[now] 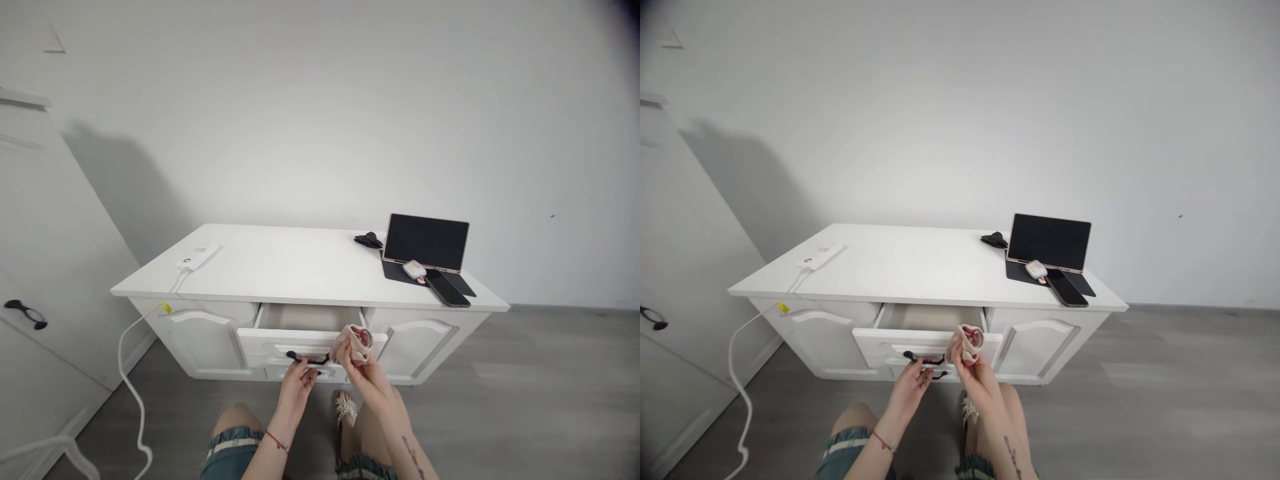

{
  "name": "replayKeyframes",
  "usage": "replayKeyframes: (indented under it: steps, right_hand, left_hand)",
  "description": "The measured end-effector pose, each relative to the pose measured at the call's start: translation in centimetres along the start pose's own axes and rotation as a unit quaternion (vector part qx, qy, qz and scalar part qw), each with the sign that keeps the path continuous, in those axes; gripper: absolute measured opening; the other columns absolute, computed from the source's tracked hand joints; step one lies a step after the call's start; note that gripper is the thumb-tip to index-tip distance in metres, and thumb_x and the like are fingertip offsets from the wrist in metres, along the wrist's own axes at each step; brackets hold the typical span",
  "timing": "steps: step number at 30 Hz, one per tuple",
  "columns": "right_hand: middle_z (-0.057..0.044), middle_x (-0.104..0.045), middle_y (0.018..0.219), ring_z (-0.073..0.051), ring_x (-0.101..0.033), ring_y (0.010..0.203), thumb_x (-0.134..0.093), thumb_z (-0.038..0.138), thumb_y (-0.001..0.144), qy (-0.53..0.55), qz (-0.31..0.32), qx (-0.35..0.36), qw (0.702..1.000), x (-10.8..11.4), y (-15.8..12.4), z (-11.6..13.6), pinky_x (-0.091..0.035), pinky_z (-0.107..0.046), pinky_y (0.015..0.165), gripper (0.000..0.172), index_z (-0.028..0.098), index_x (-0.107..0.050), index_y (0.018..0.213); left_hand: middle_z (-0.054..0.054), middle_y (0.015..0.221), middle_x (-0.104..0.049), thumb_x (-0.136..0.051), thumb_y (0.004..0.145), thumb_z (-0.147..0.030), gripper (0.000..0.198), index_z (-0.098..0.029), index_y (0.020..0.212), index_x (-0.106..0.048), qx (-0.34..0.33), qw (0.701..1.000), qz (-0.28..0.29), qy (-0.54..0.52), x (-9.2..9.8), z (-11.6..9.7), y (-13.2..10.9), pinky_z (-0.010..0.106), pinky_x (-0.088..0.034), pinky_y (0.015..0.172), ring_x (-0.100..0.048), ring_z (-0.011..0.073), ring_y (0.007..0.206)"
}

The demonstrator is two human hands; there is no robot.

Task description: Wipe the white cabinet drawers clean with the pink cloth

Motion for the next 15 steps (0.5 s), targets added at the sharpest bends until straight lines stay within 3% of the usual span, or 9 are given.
replayKeyframes:
  steps: [3, 7, 10, 13, 15]
  right_hand:
    - [-0.005, -0.064, 0.095, -0.008, -0.061, 0.095, -0.053, 0.01, 0.08, 0.023, -0.015, -0.019, 0.999, 1.1, -1.2, 2.3, -0.052, -0.019, 0.083, 0.021, 0.015, -0.064, 0.098]
    - [-0.008, -0.064, 0.099, -0.01, -0.062, 0.093, -0.054, 0.013, 0.08, 0.011, -0.053, 0.016, 0.998, 3.1, -2.3, 3.9, -0.053, -0.021, 0.08, 0.019, 0.017, -0.065, 0.095]
    - [-0.007, -0.066, 0.096, -0.013, -0.064, 0.089, -0.06, 0.02, 0.077, 0.005, -0.096, 0.005, 0.995, 5.2, -3.1, 3.4, -0.054, -0.025, 0.077, 0.014, 0.018, -0.066, 0.09]
    - [-0.002, -0.066, 0.077, -0.014, -0.063, 0.072, -0.064, 0.021, 0.073, -0.024, -0.123, -0.032, 0.992, 7.4, -4.3, 2.0, -0.054, -0.03, 0.068, 0.001, 0.021, -0.063, 0.073]
    - [0.002, -0.063, 0.065, -0.013, -0.06, 0.06, -0.066, 0.02, 0.07, -0.046, -0.128, -0.043, 0.99, 8.8, -5.1, 1.3, -0.053, -0.029, 0.064, 0.01, 0.021, -0.059, 0.063]
  left_hand:
    - [0.004, 0.072, -0.073, -0.069, 0.074, -0.013, 0.01, -0.017, 0.07, -0.061, -0.004, 1.0, -0.016, 0.011, 0.2, 0.2, 0.2, 0.029, -0.057, 0.069, -0.067, 0.0134, 0.061]
    - [0.005, 0.074, -0.074, -0.069, 0.075, -0.015, 0.006, -0.016, 0.073, -0.064, -0.027, 0.999, -0.004, 0.038, 0.4, 0.2, 0.7, 0.031, -0.057, 0.074, -0.068, 0.0131, 0.065]
    - [0.005, 0.073, -0.074, -0.069, 0.075, -0.014, 0.007, -0.015, 0.071, -0.064, -0.033, 0.998, -0.006, 0.048, 0.1, 0.0, 1.3, 0.031, -0.058, 0.074, -0.068, 0.0135, 0.065]
    - [0.005, 0.072, -0.074, -0.07, 0.075, -0.013, 0.008, -0.015, 0.07, -0.064, -0.036, 0.998, -0.01, 0.059, -0.7, -0.5, 2.2, 0.03, -0.057, 0.072, -0.067, 0.0133, 0.061]
    - [0.005, 0.072, -0.073, -0.07, 0.074, -0.013, 0.008, -0.015, 0.07, -0.064, -0.036, 0.997, -0.01, 0.067, -1.5, -1.0, 3.1, 0.031, -0.057, 0.073, -0.067, 0.0136, 0.06]
Point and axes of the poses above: each hand's wrist, its own y-axis towards the middle knuckle, its own x-axis out of the back of the hand, z = x × y, the point moved 2 cm from there along y, towards the middle knuckle
